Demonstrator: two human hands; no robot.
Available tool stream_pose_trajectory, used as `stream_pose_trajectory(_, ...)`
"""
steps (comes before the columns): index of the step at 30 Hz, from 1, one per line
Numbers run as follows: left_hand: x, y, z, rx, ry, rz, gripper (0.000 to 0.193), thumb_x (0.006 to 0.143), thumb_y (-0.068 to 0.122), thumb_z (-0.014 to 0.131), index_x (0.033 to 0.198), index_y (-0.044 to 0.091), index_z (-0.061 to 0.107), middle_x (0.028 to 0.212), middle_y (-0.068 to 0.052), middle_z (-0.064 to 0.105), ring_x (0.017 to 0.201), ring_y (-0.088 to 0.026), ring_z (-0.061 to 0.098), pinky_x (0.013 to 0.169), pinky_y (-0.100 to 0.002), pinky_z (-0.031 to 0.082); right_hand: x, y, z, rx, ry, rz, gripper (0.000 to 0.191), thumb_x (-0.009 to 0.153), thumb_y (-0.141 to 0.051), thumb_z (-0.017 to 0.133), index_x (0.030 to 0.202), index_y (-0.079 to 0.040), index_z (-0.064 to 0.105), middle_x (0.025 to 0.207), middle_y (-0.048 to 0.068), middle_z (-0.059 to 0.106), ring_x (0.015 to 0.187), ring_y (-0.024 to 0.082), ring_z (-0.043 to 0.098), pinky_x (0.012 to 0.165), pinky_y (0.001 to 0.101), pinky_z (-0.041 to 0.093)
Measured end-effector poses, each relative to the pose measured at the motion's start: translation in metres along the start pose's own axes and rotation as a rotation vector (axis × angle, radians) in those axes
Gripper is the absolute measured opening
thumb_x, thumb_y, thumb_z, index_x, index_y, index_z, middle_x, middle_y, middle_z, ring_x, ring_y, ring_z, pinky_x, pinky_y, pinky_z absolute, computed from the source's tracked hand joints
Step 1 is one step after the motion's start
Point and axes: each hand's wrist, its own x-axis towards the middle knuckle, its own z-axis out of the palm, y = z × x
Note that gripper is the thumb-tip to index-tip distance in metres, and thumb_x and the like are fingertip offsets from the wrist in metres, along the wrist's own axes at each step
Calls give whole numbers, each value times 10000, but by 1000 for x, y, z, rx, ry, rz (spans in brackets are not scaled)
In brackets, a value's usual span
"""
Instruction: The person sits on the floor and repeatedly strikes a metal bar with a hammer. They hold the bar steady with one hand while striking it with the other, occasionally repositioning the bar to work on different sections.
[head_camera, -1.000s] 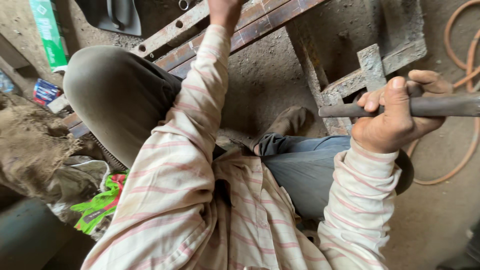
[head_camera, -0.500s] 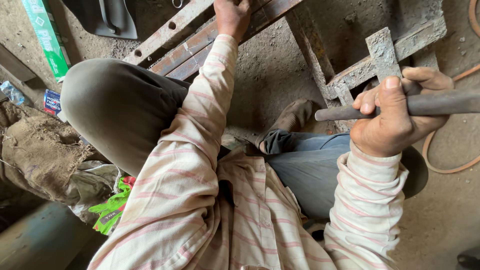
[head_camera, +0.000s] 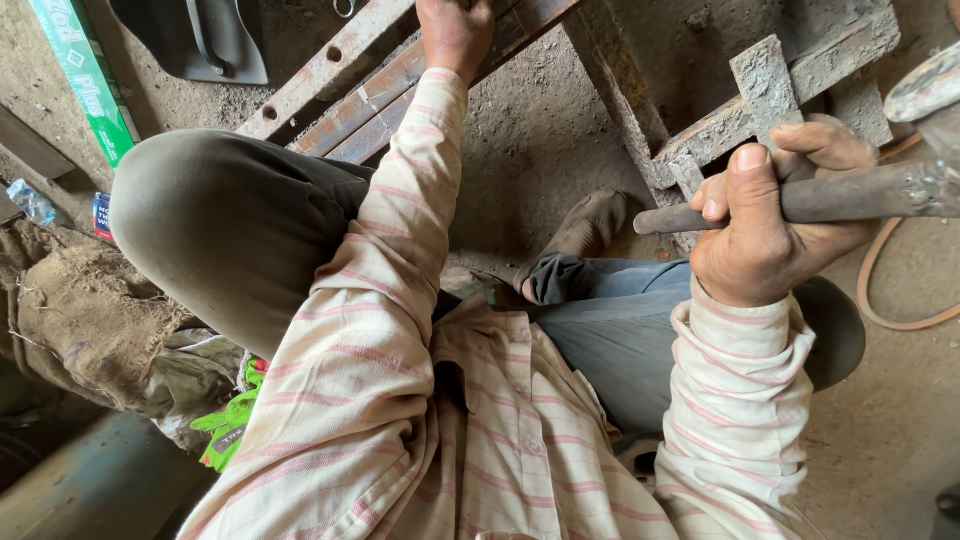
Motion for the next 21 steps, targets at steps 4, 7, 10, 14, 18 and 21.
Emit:
stream_pose_trajectory(4,-1,1,0,23,4,3,207,792,110,836,684,35,677,537,-66,661,432,-167,626,478,-314,506,3,-7,6,-19,-13,-8,140,1126,76,638,1187,-13,549,806,72,506,556,137,473,529,314,503)
stream_pose_trajectory(7,0,1,1,55,-37,-65,230,816,118,833,645,71,685,502,-35,650,399,-130,593,445,-297,496,3,-5,6,-20,-18,-20,141,1113,77,633,1179,-15,551,815,80,528,552,131,477,529,304,503)
stream_pose_trajectory(10,2,3,2,67,-54,-127,258,833,129,829,620,103,685,478,-9,639,374,-97,560,417,-277,485,-1,8,-6,-38,-19,-35,148,1094,79,632,1183,-13,558,848,86,533,552,128,482,513,298,497)
stream_pose_trajectory(14,-2,11,2,69,-104,-253,216,878,134,788,674,113,723,543,-3,709,404,-107,616,426,-278,506,-4,23,-13,-27,-21,-20,144,1088,84,631,1178,-5,562,798,94,544,557,139,502,524,294,488)
stream_pose_trajectory(18,-9,27,-6,-163,14,62,118,894,82,777,994,114,724,837,-57,793,694,-163,781,626,-289,604,0,2,14,-118,-16,-47,129,1060,28,666,1138,30,562,886,89,561,590,150,506,542,282,473)
stream_pose_trajectory(21,-10,35,-12,-158,-52,-32,250,897,89,776,1128,157,709,883,-62,794,740,-216,788,661,-319,612,9,-30,29,-238,44,-158,167,1030,-29,693,1134,33,579,865,101,582,614,175,530,577,299,479)
